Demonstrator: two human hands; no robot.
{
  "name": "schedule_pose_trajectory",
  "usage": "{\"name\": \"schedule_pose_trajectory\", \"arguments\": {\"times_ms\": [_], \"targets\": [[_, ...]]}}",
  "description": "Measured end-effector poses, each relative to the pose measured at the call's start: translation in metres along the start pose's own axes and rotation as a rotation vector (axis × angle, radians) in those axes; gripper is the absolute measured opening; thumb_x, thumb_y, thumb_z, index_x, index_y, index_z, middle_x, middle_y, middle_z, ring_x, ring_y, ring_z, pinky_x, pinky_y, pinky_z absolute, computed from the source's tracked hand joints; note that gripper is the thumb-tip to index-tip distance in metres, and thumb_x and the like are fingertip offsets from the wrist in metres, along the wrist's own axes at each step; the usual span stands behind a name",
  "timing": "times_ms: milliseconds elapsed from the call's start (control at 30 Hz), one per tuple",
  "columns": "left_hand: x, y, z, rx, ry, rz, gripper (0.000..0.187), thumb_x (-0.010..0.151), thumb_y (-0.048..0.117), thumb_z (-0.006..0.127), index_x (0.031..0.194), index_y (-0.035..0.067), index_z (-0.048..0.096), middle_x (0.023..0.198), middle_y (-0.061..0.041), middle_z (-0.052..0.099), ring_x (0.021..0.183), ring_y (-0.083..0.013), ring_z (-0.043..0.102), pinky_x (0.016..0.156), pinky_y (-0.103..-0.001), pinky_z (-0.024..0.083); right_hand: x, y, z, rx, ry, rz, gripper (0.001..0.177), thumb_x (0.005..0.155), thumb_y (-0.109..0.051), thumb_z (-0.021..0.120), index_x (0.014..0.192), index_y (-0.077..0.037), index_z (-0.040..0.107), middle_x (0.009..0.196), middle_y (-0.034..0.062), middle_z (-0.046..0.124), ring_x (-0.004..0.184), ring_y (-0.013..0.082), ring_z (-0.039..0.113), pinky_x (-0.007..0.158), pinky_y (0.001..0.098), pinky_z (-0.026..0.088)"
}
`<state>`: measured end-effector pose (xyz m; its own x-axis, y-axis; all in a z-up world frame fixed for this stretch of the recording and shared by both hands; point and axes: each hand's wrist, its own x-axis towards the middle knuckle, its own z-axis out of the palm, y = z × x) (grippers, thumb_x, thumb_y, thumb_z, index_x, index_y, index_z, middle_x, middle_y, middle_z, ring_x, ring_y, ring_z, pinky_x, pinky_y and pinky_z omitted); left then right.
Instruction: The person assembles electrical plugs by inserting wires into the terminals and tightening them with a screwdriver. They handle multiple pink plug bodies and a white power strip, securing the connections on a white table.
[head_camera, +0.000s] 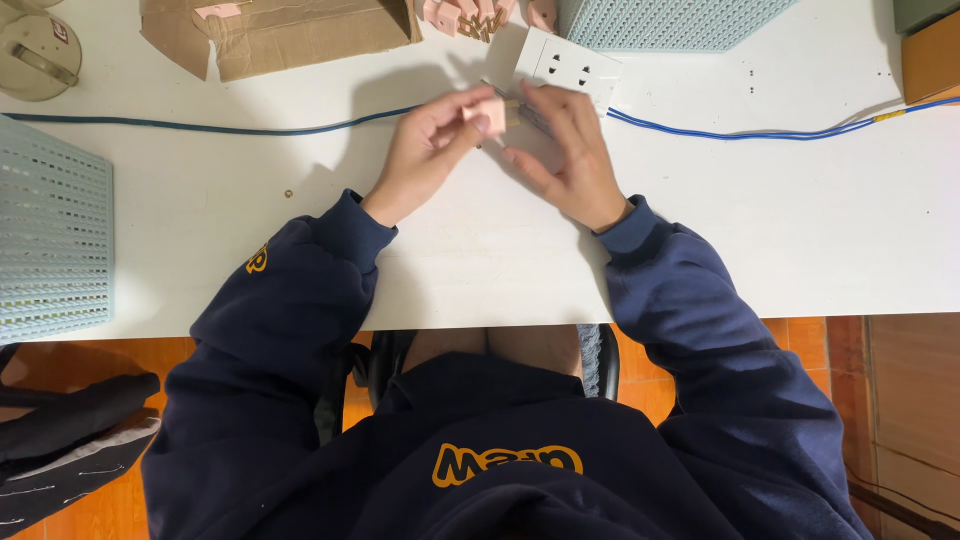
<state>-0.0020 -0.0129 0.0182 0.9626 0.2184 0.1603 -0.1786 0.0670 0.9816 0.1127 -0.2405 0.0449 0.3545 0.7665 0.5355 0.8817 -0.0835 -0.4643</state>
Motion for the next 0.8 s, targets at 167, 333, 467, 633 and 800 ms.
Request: {"name": "schedule_pose_trajectory", "arguments": {"times_ms": [167, 333, 467, 633, 800], "targets": [[0.005, 0.014, -0.009, 0.018, 0.182, 0.162, 0.042, 0.118, 0.022, 0.072, 0.154, 0.001, 0.067, 0.151, -0.014, 0.075, 0.130, -0.0201, 0.076, 0.116, -0.027, 0.060, 0.007, 0.004, 0.007, -0.105, 0.022, -0.073, 0.033, 0.123, -0.022, 0.069, 0.148, 0.000, 0.071, 0.133, 0.0167, 0.060, 0.121, 0.0359, 0.060, 0.105, 0.0472, 0.044], [0.004, 0.014, -0.010, 0.032, 0.265, 0.173, 0.042, 0.120, 0.026, 0.068, 0.156, 0.004, 0.066, 0.146, -0.008, 0.074, 0.130, -0.0138, 0.071, 0.122, -0.031, 0.059, 0.011, 0.007, 0.020, -0.196, -0.003, -0.178, 0.018, 0.122, -0.013, 0.069, 0.134, -0.005, 0.080, 0.125, 0.0125, 0.059, 0.108, 0.0328, 0.056, 0.091, 0.0471, 0.041], [0.005, 0.009, -0.011, 0.001, 0.278, 0.179, 0.042, 0.121, 0.021, 0.068, 0.158, 0.003, 0.063, 0.159, -0.012, 0.070, 0.144, -0.0198, 0.070, 0.128, -0.034, 0.058, 0.017, 0.007, 0.028, -0.203, -0.017, -0.197, 0.009, 0.119, -0.013, 0.075, 0.123, -0.009, 0.082, 0.121, 0.0093, 0.059, 0.102, 0.0320, 0.053, 0.088, 0.0446, 0.039], [0.005, 0.006, -0.010, -0.015, 0.271, 0.172, 0.040, 0.120, 0.019, 0.068, 0.158, 0.004, 0.064, 0.157, -0.009, 0.071, 0.137, -0.0149, 0.070, 0.127, -0.031, 0.057, 0.021, 0.004, 0.032, -0.220, -0.044, -0.222, 0.014, 0.114, -0.013, 0.072, 0.123, -0.013, 0.083, 0.118, 0.0098, 0.057, 0.102, 0.0344, 0.054, 0.089, 0.0451, 0.040], [0.006, 0.007, -0.013, -0.011, 0.269, 0.169, 0.043, 0.119, 0.018, 0.067, 0.158, 0.001, 0.063, 0.161, -0.013, 0.069, 0.146, -0.0203, 0.068, 0.129, -0.034, 0.056, 0.022, 0.003, 0.031, -0.278, -0.040, -0.239, 0.011, 0.113, -0.021, 0.078, 0.114, -0.014, 0.087, 0.112, 0.0062, 0.056, 0.099, 0.0312, 0.055, 0.086, 0.0435, 0.039]]}}
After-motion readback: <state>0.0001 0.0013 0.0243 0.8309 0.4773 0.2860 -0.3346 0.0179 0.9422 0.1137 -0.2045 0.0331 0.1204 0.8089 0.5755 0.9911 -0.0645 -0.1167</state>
